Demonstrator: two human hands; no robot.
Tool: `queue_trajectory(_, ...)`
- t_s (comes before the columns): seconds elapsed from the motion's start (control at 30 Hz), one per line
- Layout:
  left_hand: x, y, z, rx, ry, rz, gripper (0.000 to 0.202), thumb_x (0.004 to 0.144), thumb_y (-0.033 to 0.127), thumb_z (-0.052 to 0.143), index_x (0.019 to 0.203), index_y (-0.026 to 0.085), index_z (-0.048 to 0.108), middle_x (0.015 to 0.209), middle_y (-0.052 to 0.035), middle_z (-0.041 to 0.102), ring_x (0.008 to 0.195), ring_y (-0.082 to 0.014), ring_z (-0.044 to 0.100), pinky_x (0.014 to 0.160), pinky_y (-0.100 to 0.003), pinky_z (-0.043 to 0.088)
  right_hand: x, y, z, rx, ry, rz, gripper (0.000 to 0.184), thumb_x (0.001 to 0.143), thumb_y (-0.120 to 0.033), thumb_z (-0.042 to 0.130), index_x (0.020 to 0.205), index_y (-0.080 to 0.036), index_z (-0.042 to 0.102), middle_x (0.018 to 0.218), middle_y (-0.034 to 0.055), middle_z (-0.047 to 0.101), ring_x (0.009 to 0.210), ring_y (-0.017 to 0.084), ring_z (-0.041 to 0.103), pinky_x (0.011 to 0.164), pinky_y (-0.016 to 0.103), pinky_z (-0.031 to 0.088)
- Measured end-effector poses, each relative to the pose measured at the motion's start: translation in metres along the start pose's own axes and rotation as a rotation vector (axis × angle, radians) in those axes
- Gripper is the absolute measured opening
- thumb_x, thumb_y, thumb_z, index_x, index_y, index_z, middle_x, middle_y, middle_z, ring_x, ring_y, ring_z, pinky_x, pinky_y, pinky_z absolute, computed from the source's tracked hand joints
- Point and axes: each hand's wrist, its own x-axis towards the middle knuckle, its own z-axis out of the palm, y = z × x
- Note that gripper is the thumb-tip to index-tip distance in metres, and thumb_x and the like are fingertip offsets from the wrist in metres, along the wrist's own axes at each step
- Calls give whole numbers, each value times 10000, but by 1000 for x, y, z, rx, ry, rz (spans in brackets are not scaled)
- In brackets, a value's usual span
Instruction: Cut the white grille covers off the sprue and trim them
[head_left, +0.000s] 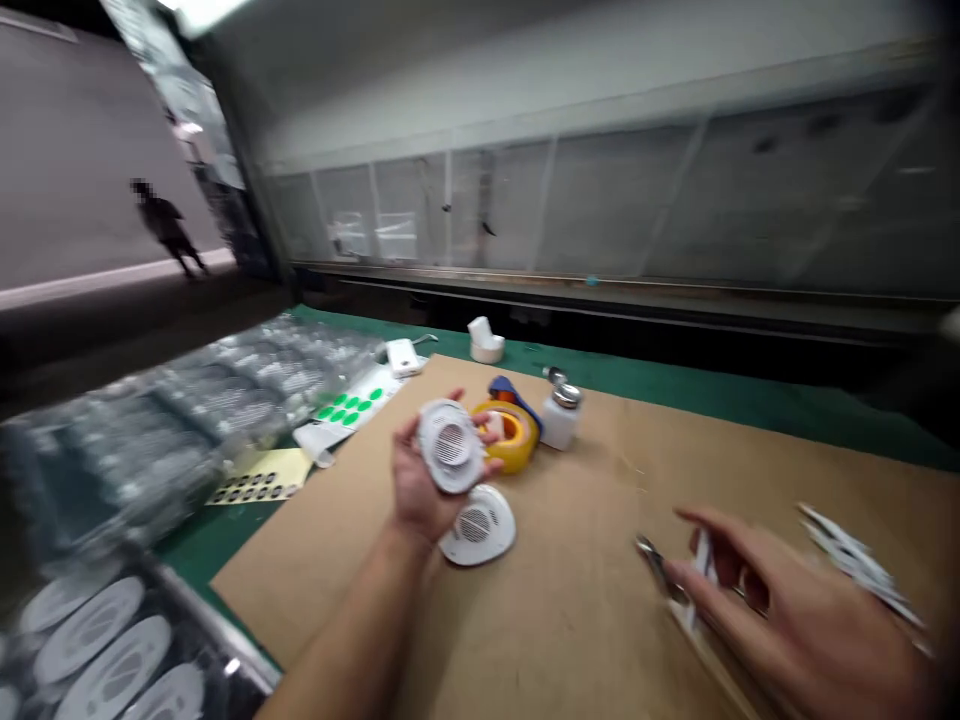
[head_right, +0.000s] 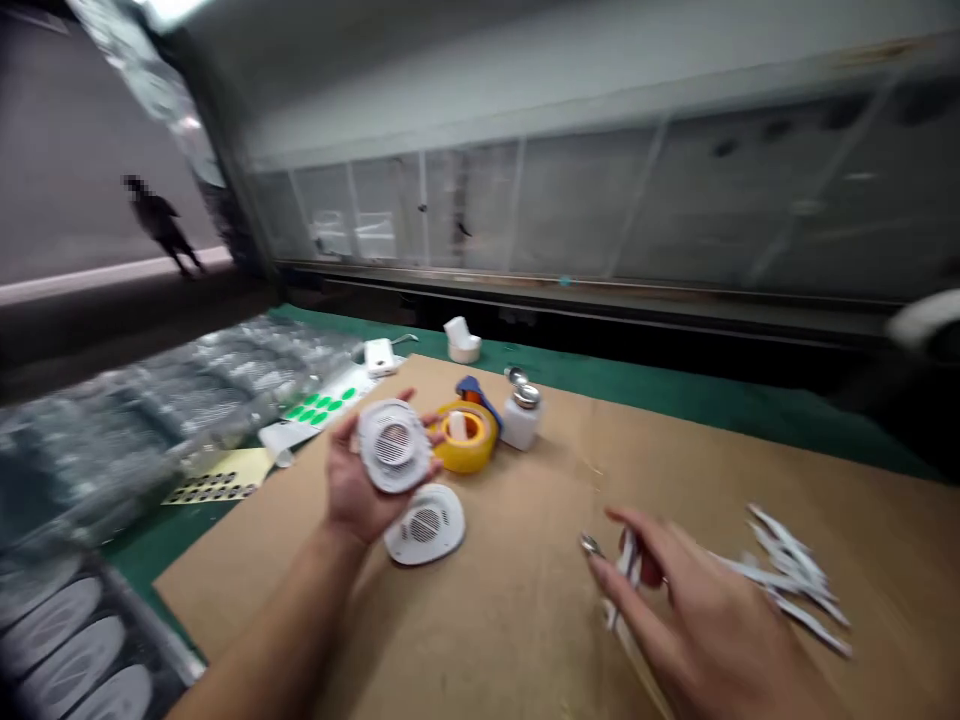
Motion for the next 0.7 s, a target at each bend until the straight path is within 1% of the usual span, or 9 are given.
queue_trajectory(0.1, 7, 14, -17, 339, -9, 62, 711, 824, 625, 395, 1419, 241, 329, 1274, -120, 544, 1096, -281, 575, 791, -388, 507, 15, 43, -41, -226, -105, 92, 422, 875, -441, 467, 1110, -155, 671, 917, 146, 705, 795, 299, 685, 605, 377, 502)
queue_trajectory(0.17, 4, 21, -20, 639, -47, 109, 647, 790, 547, 557, 1356, 251, 452, 1241, -98, 557, 1117, -294, 547, 868, -409, 479, 18, 66, -52, -282, -156, 120, 418, 883, -380, 449, 1114, -138, 699, 977, 166, 708, 885, 333, 674, 666, 404, 489)
queue_trajectory(0.23, -2, 24, -18, 943, -96, 147, 581, 723, 460, 687, 1259, 273, 565, 1209, -68, 576, 1132, -307, 525, 962, -437, 418, 16, 77, -52, -307, -187, 133, 417, 894, -351, 455, 1148, -133, 704, 987, 173, 708, 897, 356, 663, 667, 422, 475)
queue_trajectory(0.3, -8, 23, -13, 1208, -147, 153, 551, 674, 414, 733, 1198, 294, 615, 1173, -51, 591, 1085, -311, 538, 974, -447, 389, 8, 78, -47, -316, -193, 141, 422, 909, -364, 472, 1204, -147, 683, 1069, 180, 694, 943, 381, 648, 678, 442, 478)
queue_trajectory(0.4, -12, 13, -10, 1502, -223, 99, 547, 639, 427, 732, 1161, 297, 633, 1098, -53, 603, 936, -300, 576, 843, -416, 428, -16, 67, -39, -297, -206, 138, 397, 937, -409, 456, 1201, -204, 669, 1146, 141, 680, 1001, 345, 649, 726, 429, 514)
queue_trajectory(0.47, -13, 5, -10, 1630, -277, 58, 559, 625, 434, 727, 1158, 299, 629, 1091, -55, 603, 904, -294, 582, 782, -388, 430, -34, 58, -34, -274, -239, 132, 315, 921, -382, 485, 1131, -249, 679, 1094, 87, 704, 932, 288, 679, 723, 390, 532)
queue_trajectory(0.53, -12, -1, -10, 1713, -320, 26, 570, 618, 423, 717, 1165, 301, 614, 1103, -57, 602, 901, -294, 582, 746, -373, 424, -48, 52, -29, -267, -261, 146, 234, 893, -309, 505, 1038, -266, 685, 980, 52, 714, 795, 252, 689, 641, 356, 524)
queue_trajectory(0.6, -11, -4, -10, 1797, -343, -3, 567, 622, 417, 701, 1166, 300, 595, 1091, -55, 604, 895, -295, 584, 715, -362, 420, -57, 49, -24, -260, -258, 166, 226, 892, -230, 465, 957, -256, 680, 896, 43, 693, 729, 229, 673, 580, 325, 495)
queue_trajectory(0.7, -10, -4, -7, 1890, -351, -19, 511, 659, 412, 665, 1148, 289, 582, 1052, -49, 618, 851, -285, 598, 688, -355, 425, -61, 49, -22, -228, -209, 186, 273, 919, -198, 396, 892, -216, 666, 861, 61, 656, 759, 223, 661, 606, 317, 496)
